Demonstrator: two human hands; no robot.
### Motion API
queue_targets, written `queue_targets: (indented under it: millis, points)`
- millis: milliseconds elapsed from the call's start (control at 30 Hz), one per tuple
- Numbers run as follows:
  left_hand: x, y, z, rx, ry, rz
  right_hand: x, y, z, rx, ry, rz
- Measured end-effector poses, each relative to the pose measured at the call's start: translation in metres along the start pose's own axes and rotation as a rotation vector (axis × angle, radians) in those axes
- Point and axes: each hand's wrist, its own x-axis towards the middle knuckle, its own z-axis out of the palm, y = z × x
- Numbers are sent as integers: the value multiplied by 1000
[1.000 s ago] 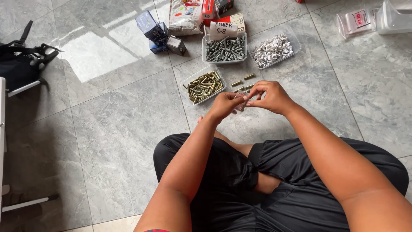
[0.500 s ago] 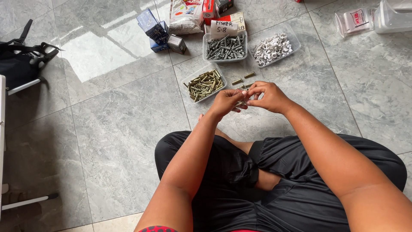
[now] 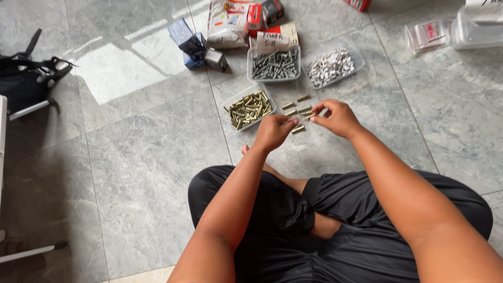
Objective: The person sits on the floor and assembles wall anchors by inserting white plastic sleeves into brass-colored metal tubes. They pick up the components from plastic containers and the floor, fit them together by hand, and place the assembled fasteners into a small plastic bag.
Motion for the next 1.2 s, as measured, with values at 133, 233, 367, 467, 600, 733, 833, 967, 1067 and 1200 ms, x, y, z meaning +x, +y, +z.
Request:
queue_targets:
  millis: [133,233,367,467,600,733,833,967,1067,1200]
  points:
    - [-1,7,-6,4,14,-56,-7,-1,5,-248,-48,-73]
    - [-3,8,-7,-77,12,-57,-13,-12,13,-523,-190,0]
    - [-2,10,-5,-142,-39,-93,-14,-2,19,-655,-291,94]
    - [-2,3,0,-166,-38,-97,-10,23,30,-695,-263,98]
    - [4,-3,3,-185,-39,-89,-4,37,33,-717,-205,99]
    - [1,2,1,-189,-26,-70,-8,50,34,-768,-208,81]
    - [-3,7,-4,-183,-33,-82,-6,64,38,-793,-245,117]
    - [-4,11,-6,-246,-62,-77,-10,50,39,-784,-264,170]
    - [-7,13,-7,-292,-71,-70,-19,31,37,-762,-278,175]
    - [-11,17,-14,-387,-72,-94,-21,18,46,-713,-323,183]
